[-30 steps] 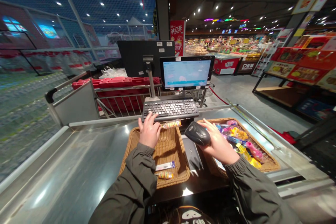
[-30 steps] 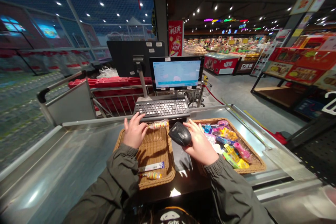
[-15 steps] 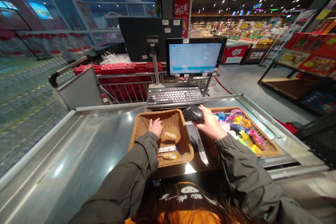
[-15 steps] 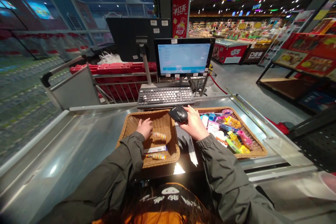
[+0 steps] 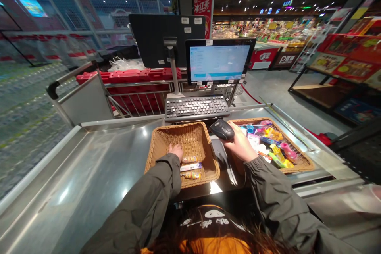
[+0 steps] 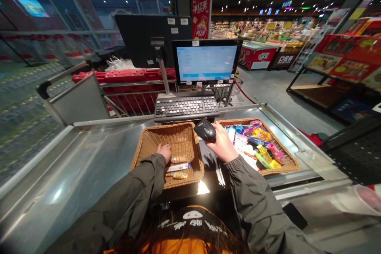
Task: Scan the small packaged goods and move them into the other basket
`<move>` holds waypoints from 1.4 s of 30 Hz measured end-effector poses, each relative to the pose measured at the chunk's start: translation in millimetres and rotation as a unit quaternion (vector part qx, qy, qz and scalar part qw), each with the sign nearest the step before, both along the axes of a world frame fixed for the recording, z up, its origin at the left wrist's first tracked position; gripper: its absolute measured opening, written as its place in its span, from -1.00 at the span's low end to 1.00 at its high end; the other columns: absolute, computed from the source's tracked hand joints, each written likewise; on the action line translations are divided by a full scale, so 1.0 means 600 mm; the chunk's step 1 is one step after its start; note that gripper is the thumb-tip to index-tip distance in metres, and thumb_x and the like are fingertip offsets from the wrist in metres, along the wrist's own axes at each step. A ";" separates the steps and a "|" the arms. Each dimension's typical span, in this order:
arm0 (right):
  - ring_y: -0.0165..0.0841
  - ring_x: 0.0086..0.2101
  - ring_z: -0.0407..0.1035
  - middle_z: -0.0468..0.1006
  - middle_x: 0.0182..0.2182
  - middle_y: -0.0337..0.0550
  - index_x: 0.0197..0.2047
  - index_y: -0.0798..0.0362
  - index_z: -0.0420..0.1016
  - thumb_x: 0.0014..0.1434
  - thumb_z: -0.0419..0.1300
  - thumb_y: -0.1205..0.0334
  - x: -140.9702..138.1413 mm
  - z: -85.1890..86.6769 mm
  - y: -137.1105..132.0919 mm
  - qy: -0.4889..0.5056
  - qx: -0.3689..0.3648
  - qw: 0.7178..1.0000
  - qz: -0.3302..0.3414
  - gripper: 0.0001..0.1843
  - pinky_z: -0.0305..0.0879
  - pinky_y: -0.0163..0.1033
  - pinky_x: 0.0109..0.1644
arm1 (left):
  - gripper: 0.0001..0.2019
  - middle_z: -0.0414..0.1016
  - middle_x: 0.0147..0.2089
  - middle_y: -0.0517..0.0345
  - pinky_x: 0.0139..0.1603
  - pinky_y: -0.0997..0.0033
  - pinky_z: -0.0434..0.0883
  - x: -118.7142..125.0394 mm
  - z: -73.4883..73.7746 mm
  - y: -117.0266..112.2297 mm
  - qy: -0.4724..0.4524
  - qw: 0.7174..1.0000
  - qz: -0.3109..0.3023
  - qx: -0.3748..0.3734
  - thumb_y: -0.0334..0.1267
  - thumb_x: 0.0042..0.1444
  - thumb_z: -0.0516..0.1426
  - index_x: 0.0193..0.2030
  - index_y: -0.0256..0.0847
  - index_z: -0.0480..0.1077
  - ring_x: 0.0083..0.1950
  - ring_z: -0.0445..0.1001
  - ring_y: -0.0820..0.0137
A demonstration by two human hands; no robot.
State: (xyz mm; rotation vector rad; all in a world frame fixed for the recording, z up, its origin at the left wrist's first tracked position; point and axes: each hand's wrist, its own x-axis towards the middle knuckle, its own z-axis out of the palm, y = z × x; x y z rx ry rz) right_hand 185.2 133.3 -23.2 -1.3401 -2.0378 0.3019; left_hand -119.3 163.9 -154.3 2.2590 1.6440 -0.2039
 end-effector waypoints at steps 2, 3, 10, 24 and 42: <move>-0.06 0.24 0.20 0.44 0.13 -0.01 0.13 -0.01 0.37 0.08 0.20 0.16 0.010 0.009 -0.007 0.011 0.007 1.000 -0.005 -0.49 0.09 0.15 0.33 | -0.64 0.40 0.11 -0.02 0.00 0.11 0.49 0.006 0.008 -0.004 0.027 1.000 -0.005 0.010 -0.14 0.27 0.11 0.14 -0.25 0.32 0.02 0.46 0.27; -0.09 0.22 0.23 0.45 0.12 -0.03 0.14 -0.01 0.36 0.09 0.20 0.16 0.016 0.014 -0.010 0.017 0.010 1.000 -0.010 -0.49 0.10 0.11 0.34 | -0.65 0.40 0.12 -0.04 0.03 0.06 0.47 0.011 0.015 -0.005 0.040 0.999 -0.010 0.018 -0.15 0.25 0.14 0.12 -0.25 0.34 0.05 0.45 0.23; -0.07 0.18 0.29 0.48 0.10 0.02 0.21 0.03 0.32 0.13 0.19 0.07 0.092 0.053 -0.051 0.069 0.021 0.993 -0.092 -0.41 0.23 0.09 0.26 | -0.72 0.16 0.40 -0.10 0.37 -0.37 -0.16 0.095 0.120 -0.003 0.028 0.989 -0.098 0.103 -0.20 0.08 0.22 -0.05 -0.12 0.48 0.46 -0.02 0.02; 0.00 0.24 0.19 0.39 0.19 0.10 0.19 0.10 0.37 0.10 0.22 -0.01 0.266 0.049 -0.067 0.065 0.057 0.977 -0.194 -0.37 0.10 0.18 0.33 | -0.68 0.17 0.39 -0.11 0.38 -0.32 -0.11 0.383 0.199 0.045 -0.114 0.942 -0.205 0.240 -0.06 0.16 0.17 0.00 -0.14 0.47 0.44 0.04 0.04; 0.00 0.26 0.17 0.39 0.19 0.11 0.20 0.08 0.33 0.08 0.24 0.05 0.353 0.011 -0.036 0.072 0.022 0.975 -0.208 -0.36 0.08 0.20 0.33 | -0.62 0.20 0.37 -0.22 0.37 -0.39 -0.22 0.552 0.149 0.114 -0.054 0.957 -0.101 0.268 -0.01 0.09 0.16 -0.08 -0.25 0.52 0.42 0.02 -0.05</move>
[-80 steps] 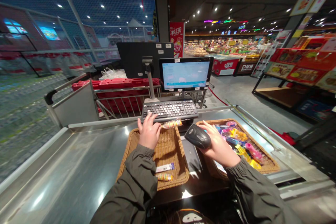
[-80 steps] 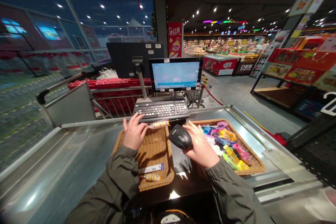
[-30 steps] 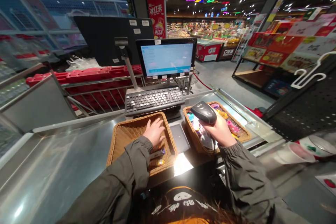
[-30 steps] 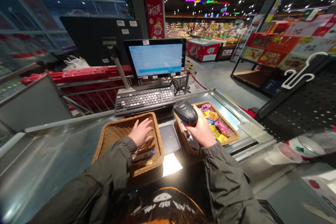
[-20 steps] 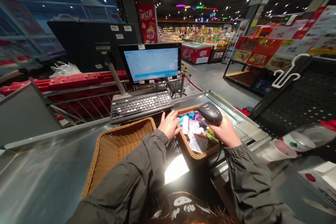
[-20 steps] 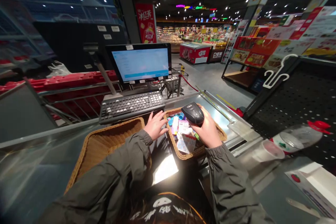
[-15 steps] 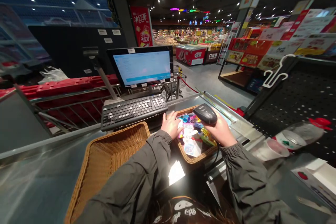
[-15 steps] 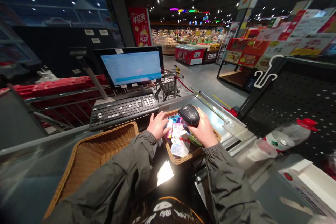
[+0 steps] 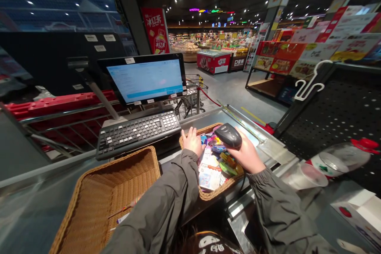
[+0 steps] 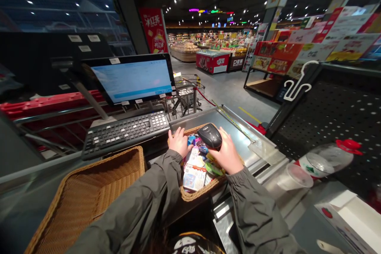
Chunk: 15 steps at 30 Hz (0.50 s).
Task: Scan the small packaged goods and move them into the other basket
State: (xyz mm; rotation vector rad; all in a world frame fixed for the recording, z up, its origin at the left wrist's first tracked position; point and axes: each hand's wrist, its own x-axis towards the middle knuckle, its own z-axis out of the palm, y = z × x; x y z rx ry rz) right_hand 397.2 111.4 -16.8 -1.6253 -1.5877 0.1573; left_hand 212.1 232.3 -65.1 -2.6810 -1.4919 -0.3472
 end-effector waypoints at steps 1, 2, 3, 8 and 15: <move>0.01 0.26 0.18 0.39 0.19 0.12 0.20 0.09 0.33 0.08 0.24 0.05 0.002 -0.002 0.002 0.003 -0.001 1.000 0.000 -0.36 0.08 0.20 0.33 | -0.63 0.20 0.37 -0.22 0.36 -0.40 -0.21 0.001 0.000 0.003 0.000 1.000 0.002 0.004 -0.03 0.09 0.16 -0.08 -0.25 0.52 0.42 0.03 -0.05; 0.01 0.25 0.18 0.38 0.20 0.13 0.20 0.09 0.33 0.08 0.24 0.05 0.004 -0.004 0.003 0.006 -0.002 1.000 0.000 -0.36 0.07 0.21 0.33 | -0.65 0.20 0.37 -0.21 0.36 -0.40 -0.19 0.001 0.000 0.005 0.000 1.000 0.001 0.008 -0.06 0.09 0.16 -0.10 -0.25 0.52 0.42 0.03 -0.05; 0.02 0.25 0.18 0.38 0.20 0.13 0.20 0.09 0.33 0.08 0.24 0.05 0.006 -0.005 0.005 0.009 -0.003 1.000 -0.001 -0.36 0.07 0.21 0.33 | -0.67 0.22 0.36 -0.19 0.36 -0.40 -0.19 0.002 0.001 0.008 0.001 1.000 -0.002 0.011 -0.09 0.08 0.16 -0.12 -0.25 0.53 0.41 0.04 -0.05; 0.00 0.25 0.19 0.40 0.18 0.12 0.21 0.07 0.32 0.06 0.25 0.05 0.009 -0.011 0.011 0.024 0.001 1.000 -0.004 -0.35 0.08 0.20 0.32 | -0.75 0.33 0.29 -0.12 0.38 -0.38 -0.26 0.007 0.002 0.016 0.008 1.000 -0.003 0.006 -0.17 0.05 0.14 -0.19 -0.19 0.57 0.40 0.06 -0.06; 0.01 0.26 0.18 0.41 0.17 0.12 0.20 0.06 0.33 0.06 0.25 0.02 -0.001 -0.005 0.011 0.028 0.003 1.000 -0.001 -0.35 0.07 0.21 0.33 | -0.72 0.39 0.22 -0.17 0.36 -0.41 -0.24 0.015 0.009 0.023 0.031 0.999 0.014 -0.031 -0.12 0.03 0.20 -0.18 -0.21 0.57 0.39 0.07 -0.10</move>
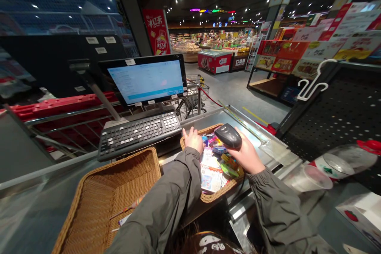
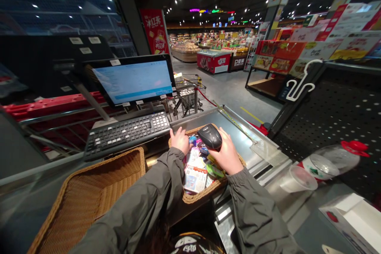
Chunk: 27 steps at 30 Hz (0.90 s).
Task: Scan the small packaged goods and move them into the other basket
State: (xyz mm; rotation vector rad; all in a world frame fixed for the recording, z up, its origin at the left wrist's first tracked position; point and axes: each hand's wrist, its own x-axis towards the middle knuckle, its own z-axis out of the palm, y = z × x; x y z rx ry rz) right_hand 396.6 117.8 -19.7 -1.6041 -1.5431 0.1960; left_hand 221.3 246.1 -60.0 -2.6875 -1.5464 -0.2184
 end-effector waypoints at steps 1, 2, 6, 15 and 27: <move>0.02 0.25 0.18 0.41 0.17 0.13 0.19 0.07 0.33 0.06 0.24 0.01 -0.002 0.002 -0.002 0.000 0.001 1.000 0.000 -0.35 0.07 0.21 0.33 | -0.73 0.39 0.22 -0.17 0.36 -0.42 -0.24 -0.001 0.002 0.000 0.000 1.000 0.000 -0.005 -0.13 0.02 0.21 -0.19 -0.21 0.57 0.40 0.07 -0.10; 0.02 0.25 0.18 0.40 0.18 0.13 0.19 0.07 0.33 0.06 0.25 0.01 -0.003 0.004 -0.004 -0.001 0.002 1.000 -0.001 -0.35 0.07 0.21 0.33 | -0.75 0.39 0.23 -0.17 0.36 -0.42 -0.24 -0.003 0.005 0.000 -0.001 1.000 -0.002 -0.007 -0.15 0.02 0.22 -0.19 -0.21 0.57 0.40 0.06 -0.09; 0.00 0.25 0.19 0.40 0.19 0.09 0.20 0.05 0.32 0.07 0.25 0.01 -0.008 0.010 -0.014 -0.006 0.009 1.000 -0.005 -0.35 0.08 0.19 0.32 | -0.78 0.37 0.25 -0.15 0.36 -0.44 -0.23 -0.023 0.025 -0.007 -0.024 0.999 -0.039 0.022 -0.18 0.03 0.20 -0.22 -0.21 0.57 0.41 0.04 -0.08; 0.00 0.27 0.14 0.38 0.20 0.13 0.20 0.09 0.33 0.10 0.23 0.00 -0.030 0.025 -0.028 -0.035 0.030 0.999 0.018 -0.36 0.05 0.17 0.35 | -0.83 0.27 0.34 -0.08 0.38 -0.40 -0.31 -0.135 0.114 -0.049 -0.123 0.976 -0.134 0.121 -0.16 0.10 0.18 -0.32 -0.22 0.51 0.45 -0.01 -0.04; -0.02 0.30 0.08 0.40 0.17 0.05 0.20 0.05 0.29 0.12 0.22 0.16 -0.134 0.064 -0.015 -0.100 0.096 0.979 0.152 -0.42 0.05 0.18 0.35 | -0.84 0.33 0.31 -0.10 0.37 -0.41 -0.23 -0.305 0.166 -0.107 -0.188 0.950 -0.116 0.222 -0.14 0.13 0.19 -0.27 -0.19 0.48 0.44 0.04 -0.02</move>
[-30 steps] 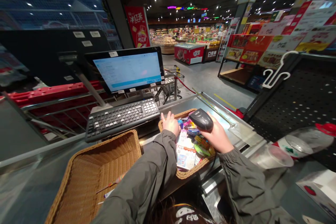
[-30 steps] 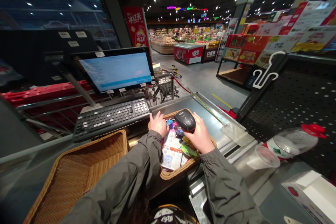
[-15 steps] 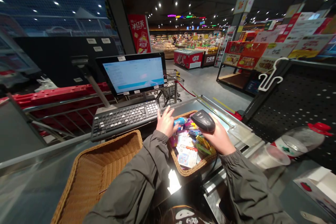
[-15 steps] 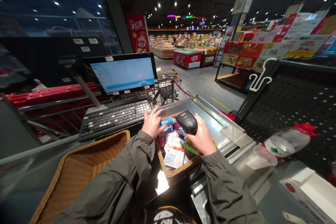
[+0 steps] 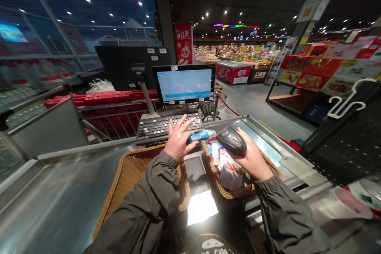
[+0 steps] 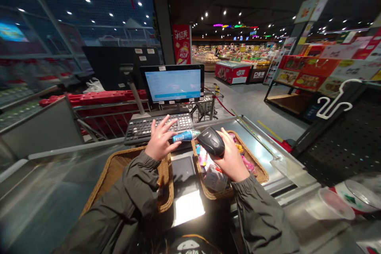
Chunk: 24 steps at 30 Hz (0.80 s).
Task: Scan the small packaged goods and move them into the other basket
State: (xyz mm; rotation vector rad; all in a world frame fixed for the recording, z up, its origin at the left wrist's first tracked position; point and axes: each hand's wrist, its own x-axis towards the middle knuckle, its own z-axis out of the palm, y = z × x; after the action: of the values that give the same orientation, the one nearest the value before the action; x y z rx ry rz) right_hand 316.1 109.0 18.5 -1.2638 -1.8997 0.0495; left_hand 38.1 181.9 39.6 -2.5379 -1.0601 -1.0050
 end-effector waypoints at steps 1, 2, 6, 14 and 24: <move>-0.01 0.30 0.09 0.40 0.17 0.04 0.20 0.04 0.29 0.10 0.23 0.18 -0.009 0.002 0.002 0.000 0.004 1.000 0.009 -0.42 0.06 0.19 0.35 | -0.84 0.33 0.31 -0.10 0.37 -0.41 -0.23 -0.010 0.000 -0.004 -0.004 1.000 0.006 0.001 -0.14 0.13 0.19 -0.27 -0.19 0.48 0.44 0.05 -0.02; 0.00 0.30 0.08 0.39 0.17 0.04 0.20 0.04 0.28 0.09 0.24 0.19 -0.017 0.005 0.003 -0.001 0.005 1.000 0.019 -0.41 0.07 0.20 0.34 | -0.84 0.34 0.30 -0.10 0.37 -0.40 -0.23 -0.020 0.000 -0.007 -0.008 1.000 0.012 0.002 -0.14 0.12 0.20 -0.28 -0.19 0.48 0.44 0.06 -0.02; 0.02 0.32 0.02 0.35 0.20 0.07 0.23 0.04 0.24 0.10 0.22 0.21 -0.050 0.013 0.005 -0.013 -0.007 0.999 0.050 -0.39 0.10 0.22 0.32 | -0.83 0.33 0.30 -0.10 0.38 -0.37 -0.24 -0.057 -0.002 -0.021 -0.014 0.999 0.031 0.003 -0.14 0.11 0.21 -0.29 -0.19 0.49 0.44 0.05 -0.01; 0.05 0.35 -0.07 0.32 0.22 0.08 0.25 0.03 0.22 0.10 0.19 0.22 -0.105 0.025 0.010 -0.063 -0.041 0.992 0.099 -0.37 -0.03 0.33 0.33 | -0.83 0.33 0.31 -0.08 0.37 -0.40 -0.26 -0.124 -0.022 -0.027 -0.002 0.998 0.060 -0.032 -0.12 0.12 0.22 -0.31 -0.18 0.50 0.43 0.07 -0.02; 0.06 0.35 -0.07 0.32 0.23 0.08 0.16 0.05 0.38 0.03 0.20 0.32 -0.165 0.016 0.010 -0.142 -0.086 0.971 0.172 -0.42 -0.12 0.36 0.34 | -0.79 0.30 0.32 -0.12 0.35 -0.44 -0.23 -0.178 -0.058 -0.024 0.038 0.994 0.086 -0.047 -0.07 0.13 0.22 -0.26 -0.18 0.51 0.42 0.09 -0.03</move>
State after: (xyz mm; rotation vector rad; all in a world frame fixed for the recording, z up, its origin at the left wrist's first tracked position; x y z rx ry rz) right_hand 217.3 115.0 28.0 -1.0823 -2.3911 0.2302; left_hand -68.4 167.8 4.9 -2.4828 -1.3061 -0.8244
